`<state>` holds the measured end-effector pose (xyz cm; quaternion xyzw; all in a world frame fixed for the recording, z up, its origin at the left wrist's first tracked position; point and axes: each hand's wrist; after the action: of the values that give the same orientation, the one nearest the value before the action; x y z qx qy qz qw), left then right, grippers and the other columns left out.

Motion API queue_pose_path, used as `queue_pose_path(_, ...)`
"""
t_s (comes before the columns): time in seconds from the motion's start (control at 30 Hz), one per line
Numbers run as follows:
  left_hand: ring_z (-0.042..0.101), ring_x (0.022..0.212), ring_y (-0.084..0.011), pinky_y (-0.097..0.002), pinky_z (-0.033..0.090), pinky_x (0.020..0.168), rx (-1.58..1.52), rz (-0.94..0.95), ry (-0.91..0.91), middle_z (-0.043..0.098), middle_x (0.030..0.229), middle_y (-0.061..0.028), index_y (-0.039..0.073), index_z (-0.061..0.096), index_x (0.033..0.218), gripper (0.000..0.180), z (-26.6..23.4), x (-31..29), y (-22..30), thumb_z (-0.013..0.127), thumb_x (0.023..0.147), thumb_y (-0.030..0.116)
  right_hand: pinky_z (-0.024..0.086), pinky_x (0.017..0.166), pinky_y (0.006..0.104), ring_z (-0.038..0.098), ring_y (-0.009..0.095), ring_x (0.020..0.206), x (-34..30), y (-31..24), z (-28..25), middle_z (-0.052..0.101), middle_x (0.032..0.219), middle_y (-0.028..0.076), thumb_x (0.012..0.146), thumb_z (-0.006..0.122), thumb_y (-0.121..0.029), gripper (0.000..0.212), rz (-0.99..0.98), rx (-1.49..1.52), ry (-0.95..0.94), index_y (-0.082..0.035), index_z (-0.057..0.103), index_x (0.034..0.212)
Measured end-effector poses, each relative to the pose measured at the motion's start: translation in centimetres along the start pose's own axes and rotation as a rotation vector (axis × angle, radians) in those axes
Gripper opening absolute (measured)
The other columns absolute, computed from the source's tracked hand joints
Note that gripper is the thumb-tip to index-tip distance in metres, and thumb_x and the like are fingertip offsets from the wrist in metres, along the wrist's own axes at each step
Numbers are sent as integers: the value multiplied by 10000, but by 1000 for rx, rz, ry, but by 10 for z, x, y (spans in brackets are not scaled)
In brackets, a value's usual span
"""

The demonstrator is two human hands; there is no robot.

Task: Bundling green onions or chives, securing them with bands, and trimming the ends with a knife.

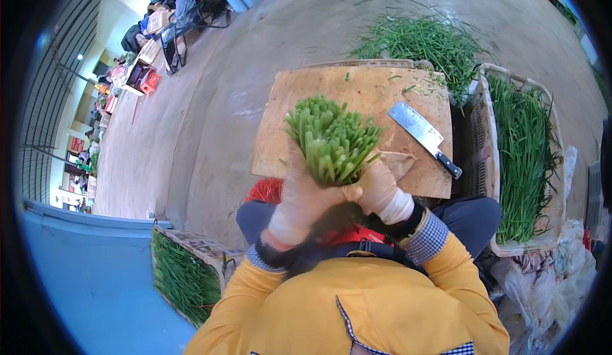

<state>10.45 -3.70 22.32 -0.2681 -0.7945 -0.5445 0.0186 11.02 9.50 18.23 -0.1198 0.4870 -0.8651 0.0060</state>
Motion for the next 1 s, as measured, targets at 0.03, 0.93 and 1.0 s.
queue_pose_path(0.03,467,1189,-251,-341,402,986,-313,-86,157,407,1338,-175,-13,-5,1428,1252,8,0,-15,868,544,139,442,916,351,540,198,1089,0,3,3,570,1197,87,754,658,-33,511,14,-10,10,-50,499,1238)
queue_pose_path(0.93,461,1169,-178,-332,355,1013,-854,-225,-437,494,1281,-67,10,328,1365,878,-22,7,-38,807,649,180,513,713,316,624,210,837,73,-69,-137,624,933,71,784,633,-50,267,114,-1820,-330,-92,615,1048)
queue_pose_path(1.0,466,1163,-179,-331,360,1008,-917,-288,-390,498,1276,-68,12,337,1361,840,-21,7,-41,787,669,170,512,746,280,606,180,864,66,-93,-112,608,941,64,814,626,-56,273,-185,-1493,-229,-40,591,1084)
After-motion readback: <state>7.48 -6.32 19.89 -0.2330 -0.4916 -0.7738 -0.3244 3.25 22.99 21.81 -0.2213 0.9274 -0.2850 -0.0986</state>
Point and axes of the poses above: each hand's wrist, its own x-axis towards the middle knuckle, its own z-axis out of the palm, y = z × x
